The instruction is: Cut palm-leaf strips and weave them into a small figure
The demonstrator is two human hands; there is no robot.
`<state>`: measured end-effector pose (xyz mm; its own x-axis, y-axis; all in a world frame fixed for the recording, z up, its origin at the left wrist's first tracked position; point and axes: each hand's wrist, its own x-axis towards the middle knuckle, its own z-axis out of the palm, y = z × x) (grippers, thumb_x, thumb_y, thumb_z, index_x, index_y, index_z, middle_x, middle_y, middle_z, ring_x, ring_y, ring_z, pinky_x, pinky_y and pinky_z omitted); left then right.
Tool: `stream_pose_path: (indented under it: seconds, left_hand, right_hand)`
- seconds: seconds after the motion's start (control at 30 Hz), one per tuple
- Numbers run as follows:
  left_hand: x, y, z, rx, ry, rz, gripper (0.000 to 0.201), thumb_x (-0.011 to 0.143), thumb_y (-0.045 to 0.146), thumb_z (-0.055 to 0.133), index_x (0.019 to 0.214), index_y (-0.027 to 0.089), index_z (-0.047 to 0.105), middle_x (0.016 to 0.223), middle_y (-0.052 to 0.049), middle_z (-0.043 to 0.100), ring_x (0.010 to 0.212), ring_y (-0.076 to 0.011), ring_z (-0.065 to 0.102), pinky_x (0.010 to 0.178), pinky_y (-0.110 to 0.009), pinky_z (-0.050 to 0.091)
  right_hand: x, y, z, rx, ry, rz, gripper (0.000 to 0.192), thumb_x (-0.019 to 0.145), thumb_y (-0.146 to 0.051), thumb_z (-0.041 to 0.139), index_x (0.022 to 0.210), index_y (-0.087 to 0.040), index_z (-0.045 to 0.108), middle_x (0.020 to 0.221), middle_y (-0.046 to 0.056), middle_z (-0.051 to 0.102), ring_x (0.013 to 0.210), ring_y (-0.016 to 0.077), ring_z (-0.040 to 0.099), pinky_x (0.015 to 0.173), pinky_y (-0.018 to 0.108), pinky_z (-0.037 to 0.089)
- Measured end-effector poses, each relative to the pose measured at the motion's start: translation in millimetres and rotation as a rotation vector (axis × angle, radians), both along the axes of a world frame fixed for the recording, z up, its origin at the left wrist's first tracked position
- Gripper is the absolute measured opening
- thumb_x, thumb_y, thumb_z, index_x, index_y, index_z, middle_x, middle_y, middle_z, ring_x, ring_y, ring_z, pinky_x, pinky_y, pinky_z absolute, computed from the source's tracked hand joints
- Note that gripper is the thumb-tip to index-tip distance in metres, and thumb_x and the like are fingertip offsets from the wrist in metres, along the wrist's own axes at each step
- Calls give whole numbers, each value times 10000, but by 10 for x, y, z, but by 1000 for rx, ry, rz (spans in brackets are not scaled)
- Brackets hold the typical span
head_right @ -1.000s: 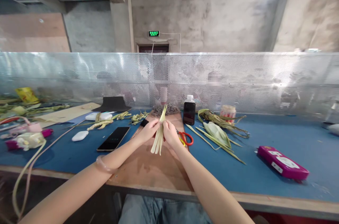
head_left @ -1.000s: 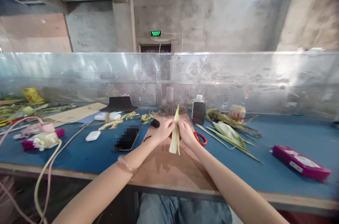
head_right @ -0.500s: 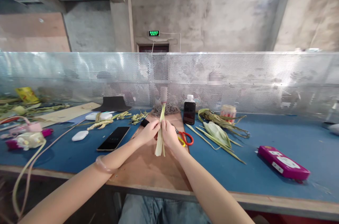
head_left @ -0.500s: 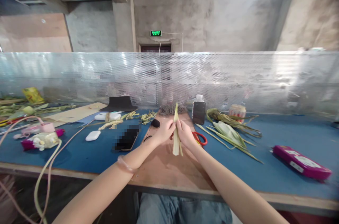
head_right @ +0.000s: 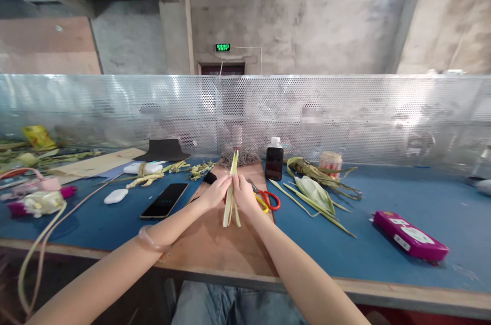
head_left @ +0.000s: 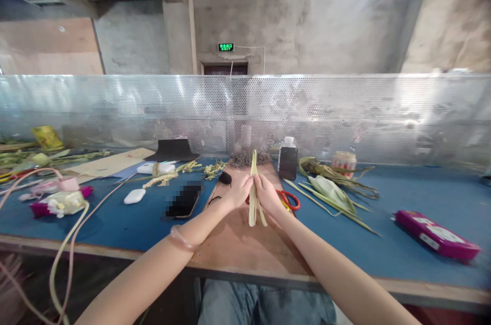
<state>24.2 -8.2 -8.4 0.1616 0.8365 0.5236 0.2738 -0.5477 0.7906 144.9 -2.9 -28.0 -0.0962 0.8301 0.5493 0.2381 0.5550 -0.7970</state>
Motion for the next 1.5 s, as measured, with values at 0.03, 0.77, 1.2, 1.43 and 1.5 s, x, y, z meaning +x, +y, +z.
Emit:
stream_pose_path:
  seconds: [0.03, 0.77, 1.2, 1.43, 1.5]
  left_hand:
    - [2, -1, -1, 10, 11, 0, 191, 809, 336, 487, 686, 196, 526, 706, -41, 589, 802, -215, 556, 754, -309, 437]
    - [7, -9, 26, -57, 79, -84, 287, 866, 374, 392, 747, 161, 543, 639, -18, 560, 612, -163, 532, 593, -266, 421]
    - [0, -40, 68, 84, 153, 92, 225, 888, 281, 340, 788, 170, 508, 799, -52, 581, 803, -189, 547, 786, -320, 416]
    - [-9, 8, 53, -137, -92, -93, 207, 844, 328, 448, 727, 164, 495, 639, -5, 529, 610, -139, 516, 597, -260, 422]
    - [-2, 25, 26, -270, -196, -197, 219, 839, 359, 465, 732, 167, 474, 551, 30, 466, 474, -102, 446, 480, -228, 368]
  right_hand:
    - [-4, -1, 0, 12, 4, -7, 347, 864, -499, 345, 744, -206, 489, 657, -1, 528, 582, 144, 467, 566, 246, 382]
    - [-17, -193, 149, -118, 97, 82, 274, 861, -430, 363, 683, -227, 414, 508, -46, 404, 401, 120, 407, 372, 230, 339]
    - [-46, -155, 110, 46, -34, 19, 414, 855, -518, 336, 756, -171, 538, 679, 29, 580, 600, 142, 477, 565, 248, 376]
    - [-26, -140, 95, -75, 101, 147, 410, 814, -561, 410, 700, -178, 499, 571, -10, 505, 498, 120, 435, 460, 231, 352]
    - [-18, -130, 86, -143, 145, 205, 417, 804, -573, 422, 681, -180, 487, 532, -17, 487, 454, 115, 432, 413, 226, 337]
